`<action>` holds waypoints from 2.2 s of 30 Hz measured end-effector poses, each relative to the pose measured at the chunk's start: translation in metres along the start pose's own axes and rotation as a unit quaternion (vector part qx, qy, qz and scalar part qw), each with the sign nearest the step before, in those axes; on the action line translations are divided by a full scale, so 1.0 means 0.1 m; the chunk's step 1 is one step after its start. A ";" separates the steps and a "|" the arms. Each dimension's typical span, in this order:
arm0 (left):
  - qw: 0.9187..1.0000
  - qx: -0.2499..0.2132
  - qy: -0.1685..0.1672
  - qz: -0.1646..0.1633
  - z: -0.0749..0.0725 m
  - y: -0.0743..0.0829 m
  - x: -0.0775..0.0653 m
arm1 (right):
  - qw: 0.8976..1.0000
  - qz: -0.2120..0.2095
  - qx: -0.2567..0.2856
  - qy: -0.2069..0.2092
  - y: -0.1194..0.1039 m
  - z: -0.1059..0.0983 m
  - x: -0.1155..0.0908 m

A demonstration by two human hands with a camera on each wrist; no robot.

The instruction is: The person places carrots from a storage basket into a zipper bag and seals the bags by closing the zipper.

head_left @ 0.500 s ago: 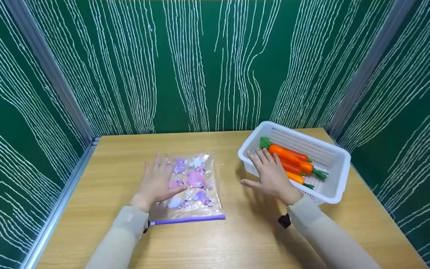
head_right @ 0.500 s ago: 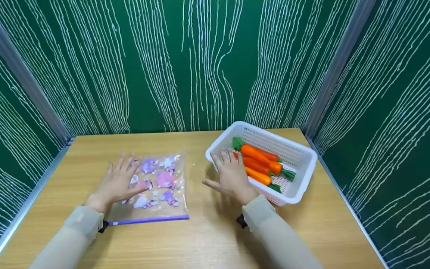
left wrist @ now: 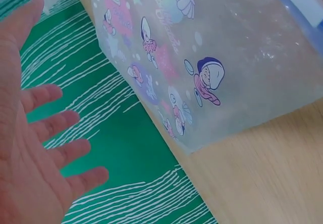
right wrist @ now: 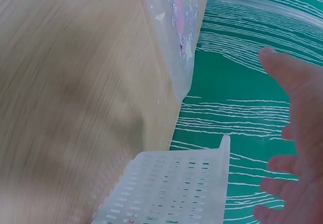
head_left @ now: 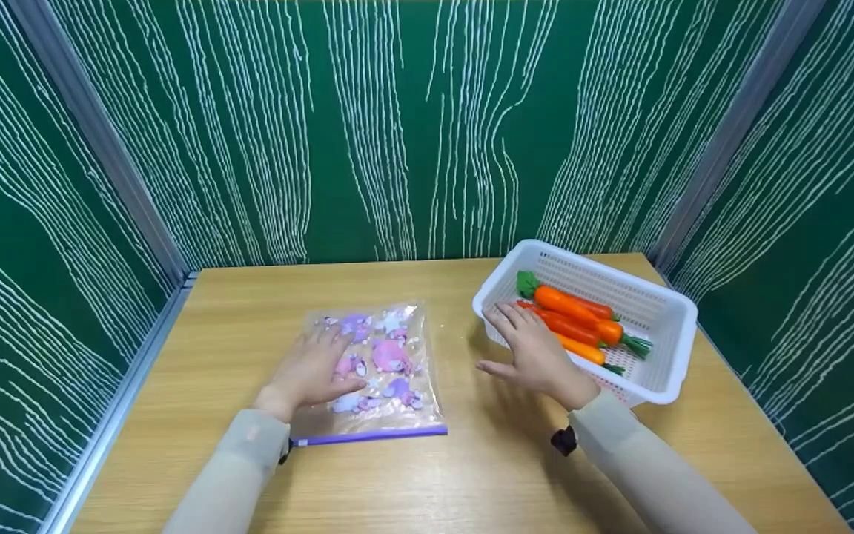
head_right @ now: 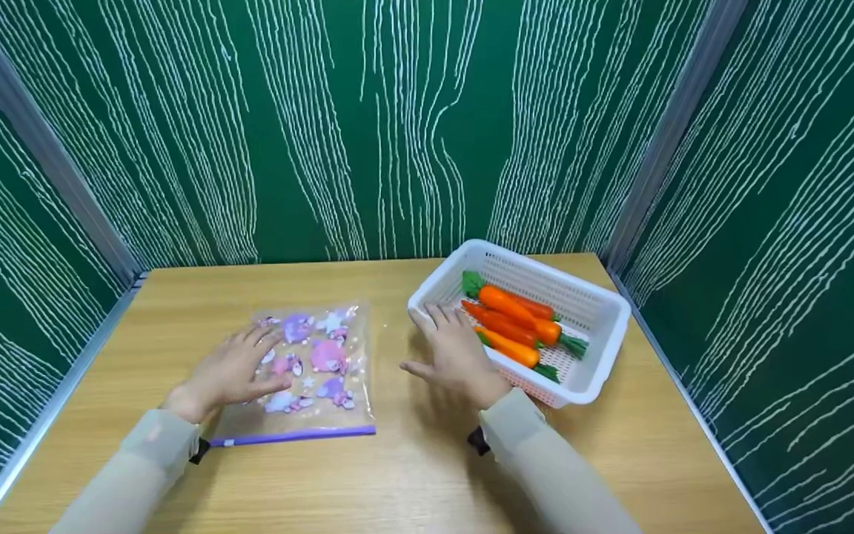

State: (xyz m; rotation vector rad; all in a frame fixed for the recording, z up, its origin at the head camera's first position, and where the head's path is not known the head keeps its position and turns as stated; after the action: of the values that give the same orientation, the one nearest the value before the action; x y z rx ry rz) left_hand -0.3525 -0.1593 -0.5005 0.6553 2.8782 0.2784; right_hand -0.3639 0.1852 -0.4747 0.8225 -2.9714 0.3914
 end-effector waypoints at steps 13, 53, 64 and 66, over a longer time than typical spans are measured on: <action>1.000 -0.003 -0.024 0.004 0.02 -0.03 -0.04 | 0.999 -0.033 0.010 0.006 -0.08 0.00 -0.02; 0.994 -0.051 -0.084 0.054 0.35 0.00 -0.18 | 0.986 -0.107 0.037 -0.124 -0.36 0.54 -0.03; 0.991 -0.059 -0.085 0.081 0.39 0.05 -0.21 | 0.980 -0.106 0.031 -0.166 -0.43 0.65 -0.02; 0.991 -0.061 -0.087 0.083 0.40 0.05 -0.21 | 0.979 -0.104 0.030 -0.172 -0.44 0.67 -0.02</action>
State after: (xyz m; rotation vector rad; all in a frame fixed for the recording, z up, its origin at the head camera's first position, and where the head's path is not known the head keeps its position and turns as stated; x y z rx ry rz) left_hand -0.3232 -0.1582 -0.5349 0.8514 2.6217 0.3968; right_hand -0.3373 0.1333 -0.5294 1.3185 -3.1432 0.3623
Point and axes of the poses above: each hand's wrist, its own x-axis towards the middle knuckle, its own z-axis out of the palm, y = z × x, the point moved 7 cm from there along x, towards the middle knuckle, and after that the axes turned 11 degrees about -y, right-handed, at the moved point
